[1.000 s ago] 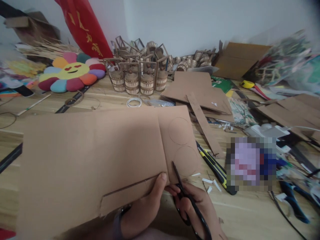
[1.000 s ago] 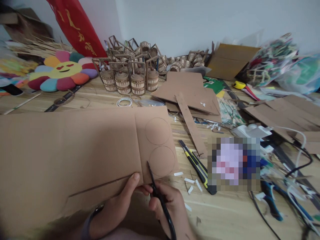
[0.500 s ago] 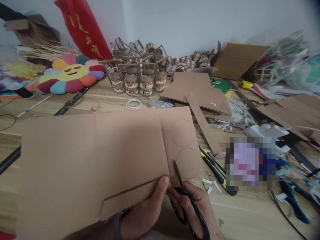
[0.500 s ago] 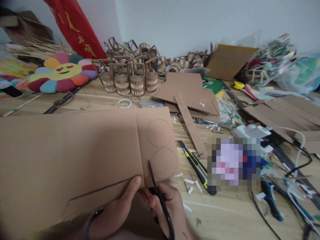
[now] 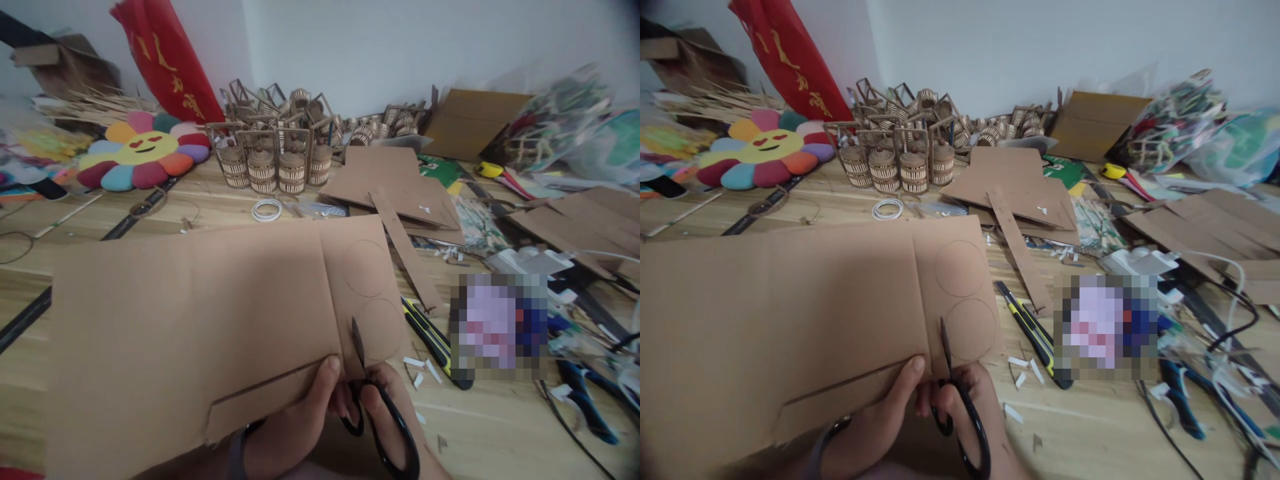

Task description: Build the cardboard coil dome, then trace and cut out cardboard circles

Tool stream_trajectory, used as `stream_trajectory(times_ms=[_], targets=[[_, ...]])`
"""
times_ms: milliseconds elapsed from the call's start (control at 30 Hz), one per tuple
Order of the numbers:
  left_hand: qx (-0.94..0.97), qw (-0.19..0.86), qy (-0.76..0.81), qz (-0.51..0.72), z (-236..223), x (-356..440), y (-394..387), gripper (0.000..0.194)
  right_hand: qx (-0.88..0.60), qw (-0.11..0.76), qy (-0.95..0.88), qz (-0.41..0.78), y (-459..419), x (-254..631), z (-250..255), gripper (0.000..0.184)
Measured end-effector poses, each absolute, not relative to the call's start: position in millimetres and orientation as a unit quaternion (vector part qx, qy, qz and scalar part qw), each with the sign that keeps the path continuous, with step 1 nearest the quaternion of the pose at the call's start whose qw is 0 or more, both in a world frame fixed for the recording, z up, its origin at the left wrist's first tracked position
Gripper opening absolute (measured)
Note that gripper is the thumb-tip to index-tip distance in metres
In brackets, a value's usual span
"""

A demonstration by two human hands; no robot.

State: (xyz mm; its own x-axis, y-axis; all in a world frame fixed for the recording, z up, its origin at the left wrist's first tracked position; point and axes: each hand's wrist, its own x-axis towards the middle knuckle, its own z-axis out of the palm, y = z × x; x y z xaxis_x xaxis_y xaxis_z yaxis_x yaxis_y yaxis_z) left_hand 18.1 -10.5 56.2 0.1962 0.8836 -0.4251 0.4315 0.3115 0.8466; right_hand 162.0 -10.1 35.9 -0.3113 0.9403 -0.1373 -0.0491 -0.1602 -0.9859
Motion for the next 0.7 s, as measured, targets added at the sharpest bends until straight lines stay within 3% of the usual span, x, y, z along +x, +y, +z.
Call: stream_trajectory(times_ms=[400, 700], targets=[[0.537, 0.531, 0.632, 0.174, 59, 21, -10, 0.057, -0.417, 0.406, -0.516, 0.629, -13, 162, 27, 0.077], [0.54, 0.466, 0.669, 0.21, 48, 13, -18, 0.05, -0.466, 0.451, -0.496, 0.578, -23, 165, 18, 0.066]])
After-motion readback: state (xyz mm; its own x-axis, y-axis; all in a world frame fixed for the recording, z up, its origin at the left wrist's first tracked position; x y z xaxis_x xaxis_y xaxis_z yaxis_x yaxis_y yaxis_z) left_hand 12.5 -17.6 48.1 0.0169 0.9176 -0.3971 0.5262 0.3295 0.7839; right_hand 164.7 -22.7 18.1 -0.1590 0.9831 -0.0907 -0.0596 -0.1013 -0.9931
